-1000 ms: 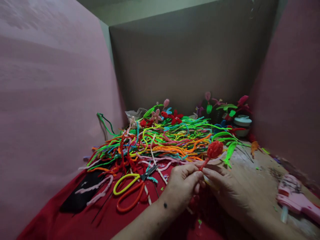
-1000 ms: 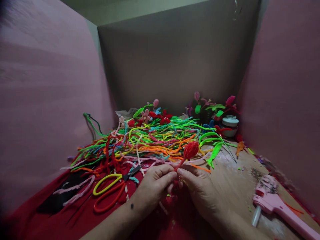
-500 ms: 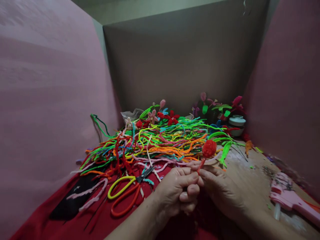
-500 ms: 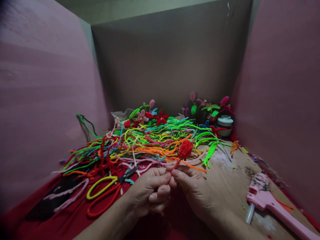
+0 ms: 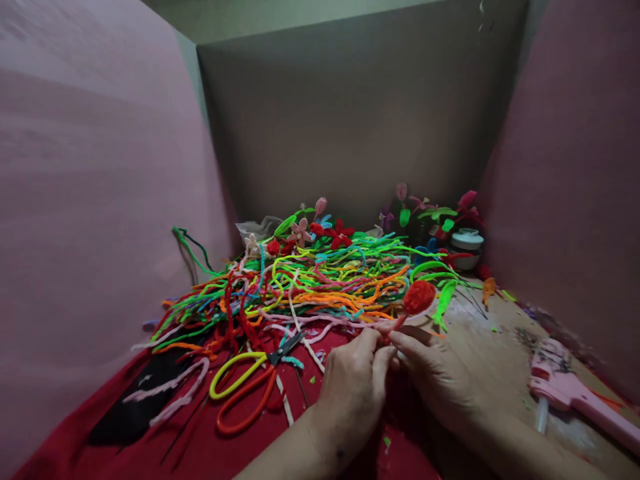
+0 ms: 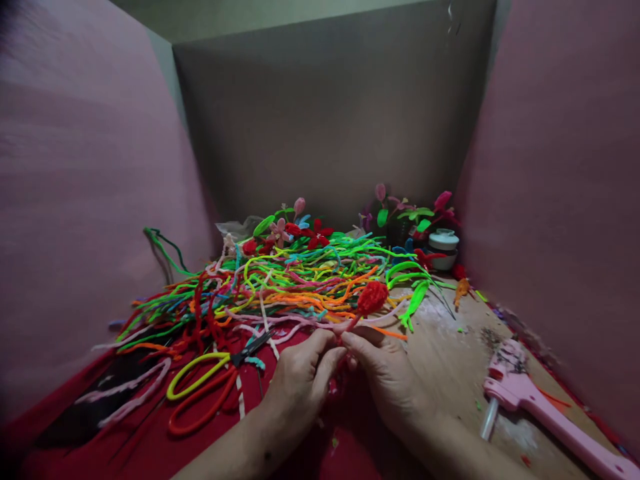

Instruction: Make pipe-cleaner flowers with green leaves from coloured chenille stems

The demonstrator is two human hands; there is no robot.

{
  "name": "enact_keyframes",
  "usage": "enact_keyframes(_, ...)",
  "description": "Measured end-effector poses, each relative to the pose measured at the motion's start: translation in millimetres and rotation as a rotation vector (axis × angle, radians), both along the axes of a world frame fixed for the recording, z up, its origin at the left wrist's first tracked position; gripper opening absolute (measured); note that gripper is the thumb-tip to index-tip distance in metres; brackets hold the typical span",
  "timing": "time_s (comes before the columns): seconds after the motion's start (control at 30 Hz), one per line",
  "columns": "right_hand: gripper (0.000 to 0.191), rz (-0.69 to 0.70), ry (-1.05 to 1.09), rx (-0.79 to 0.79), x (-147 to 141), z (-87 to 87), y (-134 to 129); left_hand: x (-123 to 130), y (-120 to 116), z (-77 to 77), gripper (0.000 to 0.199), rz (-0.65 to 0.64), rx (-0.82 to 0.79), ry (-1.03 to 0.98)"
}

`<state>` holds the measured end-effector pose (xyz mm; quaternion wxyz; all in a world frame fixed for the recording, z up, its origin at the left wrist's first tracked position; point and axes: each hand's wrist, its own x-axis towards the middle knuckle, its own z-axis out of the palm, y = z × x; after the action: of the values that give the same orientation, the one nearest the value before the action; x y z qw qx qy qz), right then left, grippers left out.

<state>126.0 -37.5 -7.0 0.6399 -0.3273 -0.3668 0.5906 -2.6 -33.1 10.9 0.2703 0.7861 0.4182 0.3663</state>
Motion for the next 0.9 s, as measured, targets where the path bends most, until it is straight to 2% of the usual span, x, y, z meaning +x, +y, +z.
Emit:
enact_keyframes(0.17,0.014,0.023,-0.032,-0.032,1,-1.2,-1,-1,1,-7.3,0.018,0.009,0.272,0.107)
enact_keyframes(0.27,0.014,-0.001,-0.087,-0.043,3,-1.6,-2,-1,2,-9.2,0.02,-0.004,0.326,0.094)
enact_keyframes(0.37,0.012,-0.006,-0.121,-0.025,4,0.0,-1,-1,1,-7.4,0.021,-0.025,0.304,0.036)
enact_keyframes(0.47,0.011,0.011,-0.167,0.007,5,2.5,-1,-1,0,-1.9,0.019,-0.047,0.154,-0.047)
enact_keyframes(0.7,0.014,0.087,-0.123,0.066,5,-5.4,-2,0,6,11.4,0.023,-0.132,-0.557,-0.442)
enact_keyframes(0.8,0.019,0.167,-0.089,0.065,5,-6.7,-4,-2,9,12.1,0.021,-0.158,-0.681,-0.541)
enact_keyframes(0.9,0.017,0.155,-0.072,0.051,5,-5.0,-6,-3,10,9.9,0.02,-0.206,-0.765,-0.624)
